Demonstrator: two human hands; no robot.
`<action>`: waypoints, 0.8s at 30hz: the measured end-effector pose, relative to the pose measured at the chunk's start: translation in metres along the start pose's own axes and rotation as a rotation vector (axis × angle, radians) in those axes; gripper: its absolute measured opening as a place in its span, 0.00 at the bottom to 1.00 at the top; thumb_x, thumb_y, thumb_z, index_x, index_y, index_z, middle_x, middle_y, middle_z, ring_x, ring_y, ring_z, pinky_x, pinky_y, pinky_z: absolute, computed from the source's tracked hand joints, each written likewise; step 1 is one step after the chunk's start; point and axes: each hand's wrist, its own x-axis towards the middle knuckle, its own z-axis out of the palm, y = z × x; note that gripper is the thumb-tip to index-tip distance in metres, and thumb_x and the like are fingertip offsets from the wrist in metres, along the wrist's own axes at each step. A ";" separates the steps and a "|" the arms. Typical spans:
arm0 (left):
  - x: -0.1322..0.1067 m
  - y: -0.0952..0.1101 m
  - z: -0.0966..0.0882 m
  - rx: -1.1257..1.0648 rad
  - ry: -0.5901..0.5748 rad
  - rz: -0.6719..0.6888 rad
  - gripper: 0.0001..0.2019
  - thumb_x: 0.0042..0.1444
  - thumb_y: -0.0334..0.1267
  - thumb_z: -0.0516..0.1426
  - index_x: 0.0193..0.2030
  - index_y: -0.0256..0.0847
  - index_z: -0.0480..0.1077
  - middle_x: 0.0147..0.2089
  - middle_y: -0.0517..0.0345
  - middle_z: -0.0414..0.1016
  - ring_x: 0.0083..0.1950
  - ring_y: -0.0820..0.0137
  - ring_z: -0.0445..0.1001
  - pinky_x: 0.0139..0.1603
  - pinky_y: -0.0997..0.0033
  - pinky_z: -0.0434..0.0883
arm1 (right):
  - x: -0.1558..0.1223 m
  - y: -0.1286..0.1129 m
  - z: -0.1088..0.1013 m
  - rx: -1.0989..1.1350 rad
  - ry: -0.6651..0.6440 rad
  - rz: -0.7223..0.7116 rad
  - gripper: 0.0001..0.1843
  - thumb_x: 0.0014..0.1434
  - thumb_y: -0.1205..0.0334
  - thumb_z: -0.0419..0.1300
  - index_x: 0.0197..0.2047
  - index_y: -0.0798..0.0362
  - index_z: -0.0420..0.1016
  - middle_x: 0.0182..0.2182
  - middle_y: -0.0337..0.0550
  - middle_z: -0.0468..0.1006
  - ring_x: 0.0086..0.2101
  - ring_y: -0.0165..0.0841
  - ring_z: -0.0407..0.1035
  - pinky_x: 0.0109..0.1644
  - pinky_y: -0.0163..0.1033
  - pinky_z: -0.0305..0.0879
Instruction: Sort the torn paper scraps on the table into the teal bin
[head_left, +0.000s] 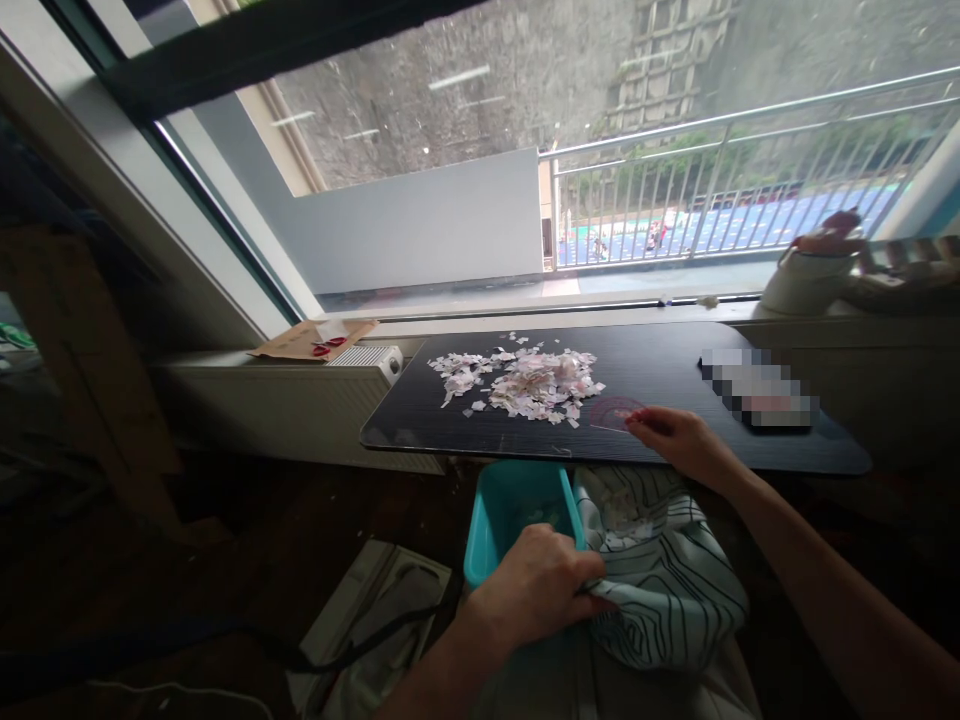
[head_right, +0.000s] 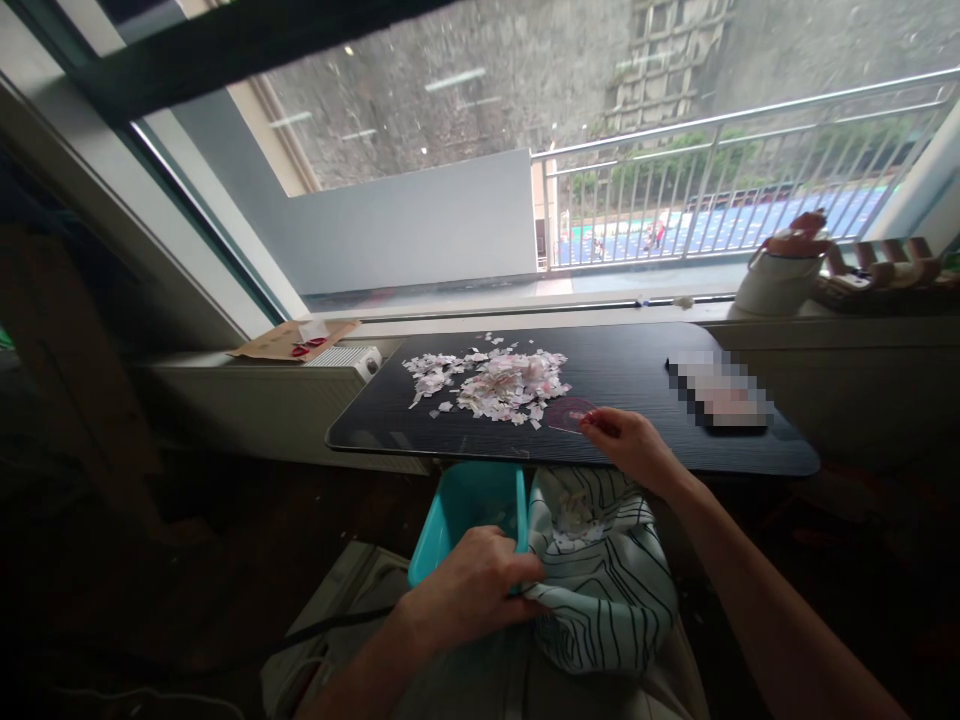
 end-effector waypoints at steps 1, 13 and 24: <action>0.000 -0.001 0.000 -0.008 0.001 0.000 0.14 0.58 0.51 0.57 0.35 0.42 0.72 0.27 0.59 0.74 0.31 0.66 0.74 0.36 0.71 0.66 | -0.001 0.002 -0.002 0.012 0.021 0.013 0.21 0.54 0.46 0.58 0.36 0.57 0.78 0.28 0.43 0.79 0.29 0.34 0.70 0.33 0.36 0.65; -0.004 -0.009 0.004 -0.071 0.023 -0.030 0.12 0.58 0.50 0.58 0.35 0.44 0.72 0.26 0.61 0.72 0.28 0.69 0.70 0.35 0.71 0.62 | 0.022 0.010 0.004 0.119 0.156 0.171 0.24 0.50 0.42 0.59 0.34 0.56 0.77 0.19 0.36 0.69 0.22 0.29 0.61 0.26 0.34 0.57; -0.009 -0.007 0.000 -0.071 0.013 -0.053 0.10 0.58 0.48 0.58 0.36 0.45 0.72 0.25 0.62 0.71 0.27 0.69 0.67 0.34 0.71 0.59 | 0.025 0.024 0.002 0.000 0.174 0.257 0.24 0.52 0.42 0.56 0.37 0.55 0.76 0.25 0.41 0.75 0.26 0.33 0.67 0.32 0.37 0.62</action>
